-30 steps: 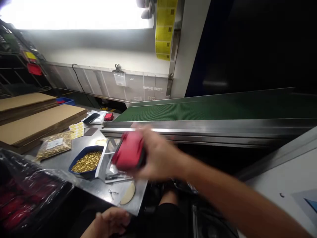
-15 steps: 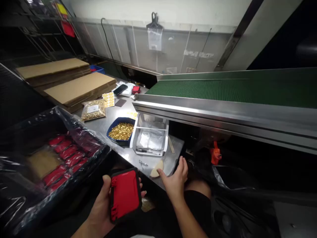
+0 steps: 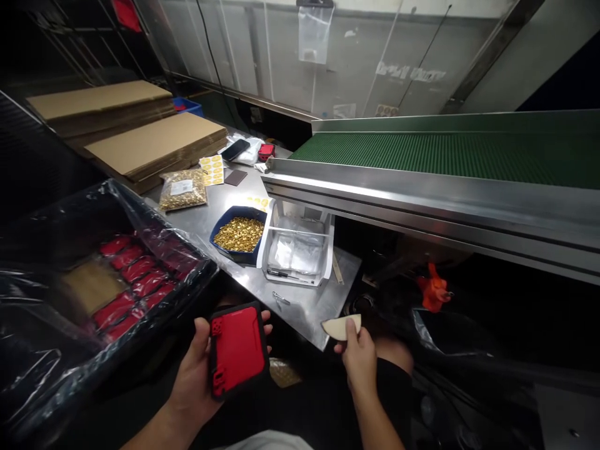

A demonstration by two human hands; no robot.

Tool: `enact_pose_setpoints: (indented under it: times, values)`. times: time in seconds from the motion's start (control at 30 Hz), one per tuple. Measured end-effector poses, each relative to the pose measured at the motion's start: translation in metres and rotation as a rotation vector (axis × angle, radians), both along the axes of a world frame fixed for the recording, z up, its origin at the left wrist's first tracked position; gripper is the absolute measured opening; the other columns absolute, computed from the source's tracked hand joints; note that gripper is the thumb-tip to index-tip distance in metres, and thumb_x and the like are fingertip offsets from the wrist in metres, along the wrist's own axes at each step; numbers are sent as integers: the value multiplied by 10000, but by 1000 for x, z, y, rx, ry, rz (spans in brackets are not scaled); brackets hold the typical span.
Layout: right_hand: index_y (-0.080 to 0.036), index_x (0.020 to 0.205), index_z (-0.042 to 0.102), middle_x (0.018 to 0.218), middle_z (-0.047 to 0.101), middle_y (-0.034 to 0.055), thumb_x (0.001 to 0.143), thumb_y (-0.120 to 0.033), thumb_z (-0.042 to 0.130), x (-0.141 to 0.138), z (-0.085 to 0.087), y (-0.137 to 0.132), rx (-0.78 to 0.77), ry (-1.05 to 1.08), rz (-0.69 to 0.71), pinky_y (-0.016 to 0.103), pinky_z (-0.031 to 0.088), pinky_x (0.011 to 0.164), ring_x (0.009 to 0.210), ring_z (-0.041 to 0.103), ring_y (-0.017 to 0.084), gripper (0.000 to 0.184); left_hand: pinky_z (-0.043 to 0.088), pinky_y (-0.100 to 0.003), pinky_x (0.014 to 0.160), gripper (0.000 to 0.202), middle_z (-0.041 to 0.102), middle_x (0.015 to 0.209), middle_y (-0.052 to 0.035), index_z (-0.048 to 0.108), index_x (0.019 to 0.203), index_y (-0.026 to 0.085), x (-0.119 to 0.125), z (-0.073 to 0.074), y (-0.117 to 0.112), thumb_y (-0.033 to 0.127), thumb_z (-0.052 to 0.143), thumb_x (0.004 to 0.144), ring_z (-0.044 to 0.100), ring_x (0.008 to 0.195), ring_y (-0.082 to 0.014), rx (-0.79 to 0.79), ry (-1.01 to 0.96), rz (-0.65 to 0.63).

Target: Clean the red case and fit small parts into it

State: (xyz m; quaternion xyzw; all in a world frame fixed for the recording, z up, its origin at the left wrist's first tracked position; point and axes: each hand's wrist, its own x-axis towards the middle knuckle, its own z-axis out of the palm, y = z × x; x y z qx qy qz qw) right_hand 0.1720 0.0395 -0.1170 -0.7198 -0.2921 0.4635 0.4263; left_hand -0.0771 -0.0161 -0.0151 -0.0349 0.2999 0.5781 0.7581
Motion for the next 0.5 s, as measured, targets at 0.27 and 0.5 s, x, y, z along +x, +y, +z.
enact_pose_setpoints:
  times: [0.27,0.5]
  values:
    - [-231,1111,562,910,680,41,806,-242,718,-61,116,-45,499,6,498,278,601,604,731,692,185,342,569,-376,870,585,726,1076,-139,671,1195,152,11,4,-4,616,589,847,698,956,-278,-42,-11,-9]
    - [-201,1021,650,990,670,66,844,-146,643,-52,135,-37,725,-284,550,278,578,807,933,663,187,185,582,-393,840,643,707,1112,-182,658,1205,93,9,7,-9,630,467,907,696,967,-290,28,-113,-27]
